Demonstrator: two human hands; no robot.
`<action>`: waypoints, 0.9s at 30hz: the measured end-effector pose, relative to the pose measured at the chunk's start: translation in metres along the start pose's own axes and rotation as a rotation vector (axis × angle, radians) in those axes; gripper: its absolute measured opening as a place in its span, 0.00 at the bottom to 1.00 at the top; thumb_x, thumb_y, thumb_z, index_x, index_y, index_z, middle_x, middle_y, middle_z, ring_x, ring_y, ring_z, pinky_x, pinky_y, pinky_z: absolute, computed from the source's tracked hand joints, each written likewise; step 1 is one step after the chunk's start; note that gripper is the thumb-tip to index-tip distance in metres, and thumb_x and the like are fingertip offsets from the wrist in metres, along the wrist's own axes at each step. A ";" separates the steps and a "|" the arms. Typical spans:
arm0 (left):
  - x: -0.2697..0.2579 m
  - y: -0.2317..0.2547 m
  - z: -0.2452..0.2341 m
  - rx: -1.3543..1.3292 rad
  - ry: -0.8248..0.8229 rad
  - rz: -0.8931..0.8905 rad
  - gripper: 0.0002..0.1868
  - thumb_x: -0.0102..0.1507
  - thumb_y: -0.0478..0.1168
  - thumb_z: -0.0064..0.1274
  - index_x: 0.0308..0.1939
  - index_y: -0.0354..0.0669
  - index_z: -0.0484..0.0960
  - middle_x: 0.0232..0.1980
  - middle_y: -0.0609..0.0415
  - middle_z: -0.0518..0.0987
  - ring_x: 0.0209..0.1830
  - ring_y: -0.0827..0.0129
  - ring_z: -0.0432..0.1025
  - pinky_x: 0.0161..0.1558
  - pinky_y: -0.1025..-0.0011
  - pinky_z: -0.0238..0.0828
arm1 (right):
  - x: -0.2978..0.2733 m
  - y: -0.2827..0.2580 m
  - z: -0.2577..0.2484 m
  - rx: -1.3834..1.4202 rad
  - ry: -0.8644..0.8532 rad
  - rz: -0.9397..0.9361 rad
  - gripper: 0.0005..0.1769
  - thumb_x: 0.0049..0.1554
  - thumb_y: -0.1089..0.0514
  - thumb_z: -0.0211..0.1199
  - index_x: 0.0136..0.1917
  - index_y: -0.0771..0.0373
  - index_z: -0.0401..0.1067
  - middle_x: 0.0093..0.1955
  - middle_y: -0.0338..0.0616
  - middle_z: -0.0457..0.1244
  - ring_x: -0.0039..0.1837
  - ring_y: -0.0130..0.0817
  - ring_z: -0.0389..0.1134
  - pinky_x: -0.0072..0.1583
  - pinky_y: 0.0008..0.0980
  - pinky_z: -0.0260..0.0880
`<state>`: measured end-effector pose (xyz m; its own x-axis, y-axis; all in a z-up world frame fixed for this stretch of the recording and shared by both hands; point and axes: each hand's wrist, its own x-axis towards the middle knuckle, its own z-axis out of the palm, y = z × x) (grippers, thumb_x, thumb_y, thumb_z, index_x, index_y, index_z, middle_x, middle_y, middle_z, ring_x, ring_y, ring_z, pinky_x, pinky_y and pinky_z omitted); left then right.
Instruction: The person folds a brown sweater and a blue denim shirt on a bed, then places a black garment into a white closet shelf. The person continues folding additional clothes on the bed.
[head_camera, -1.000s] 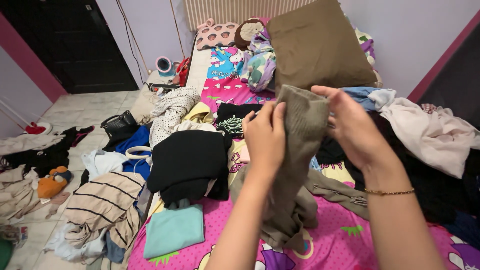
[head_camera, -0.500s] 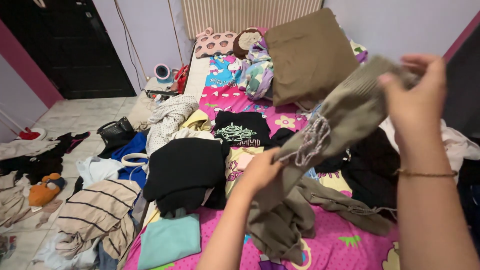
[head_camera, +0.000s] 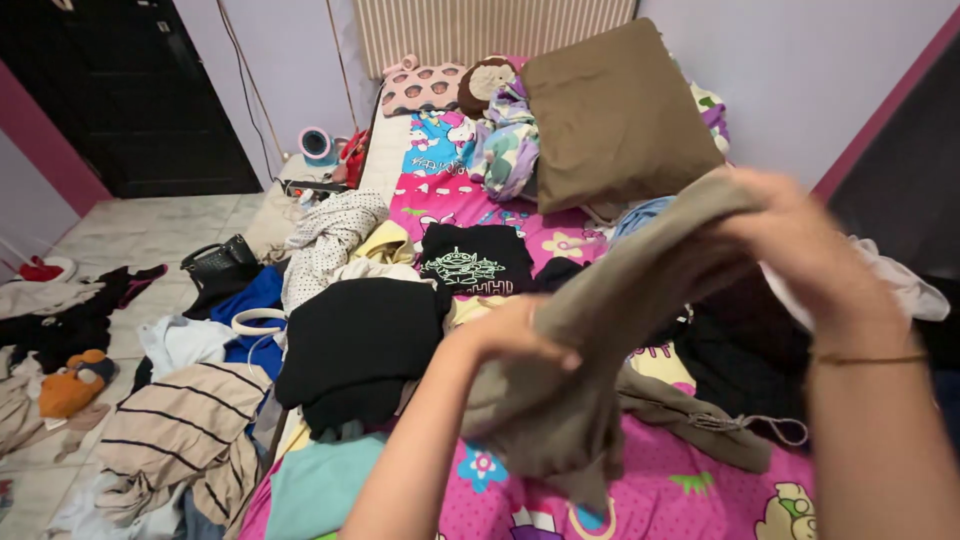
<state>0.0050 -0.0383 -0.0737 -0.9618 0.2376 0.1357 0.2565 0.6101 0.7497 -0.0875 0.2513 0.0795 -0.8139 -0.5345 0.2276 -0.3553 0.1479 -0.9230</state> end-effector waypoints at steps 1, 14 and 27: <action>-0.003 -0.015 0.009 0.102 -0.106 -0.100 0.35 0.43 0.57 0.68 0.51 0.45 0.87 0.44 0.49 0.86 0.46 0.60 0.82 0.49 0.62 0.77 | 0.004 0.001 -0.013 -0.046 0.078 -0.083 0.15 0.52 0.71 0.57 0.52 0.65 0.75 0.47 0.41 0.70 0.48 0.32 0.71 0.51 0.32 0.72; 0.034 0.068 -0.027 -0.016 0.418 0.289 0.21 0.54 0.36 0.52 0.51 0.37 0.82 0.48 0.41 0.85 0.50 0.54 0.80 0.54 0.65 0.75 | 0.021 0.059 0.036 -0.681 -0.340 -0.349 0.65 0.39 0.41 0.84 0.79 0.66 0.52 0.73 0.63 0.56 0.71 0.54 0.57 0.68 0.44 0.54; 0.037 0.002 -0.059 0.017 0.193 0.111 0.29 0.57 0.47 0.59 0.61 0.40 0.81 0.53 0.47 0.86 0.52 0.67 0.79 0.56 0.67 0.74 | 0.029 0.059 0.015 0.209 0.167 0.062 0.16 0.54 0.67 0.54 0.54 0.68 0.78 0.53 0.44 0.71 0.52 0.34 0.71 0.55 0.36 0.71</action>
<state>-0.0353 -0.0729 -0.0285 -0.9277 0.1557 0.3393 0.3615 0.6016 0.7124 -0.1252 0.2320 0.0271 -0.9019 -0.3828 0.2002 -0.2135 -0.0078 -0.9769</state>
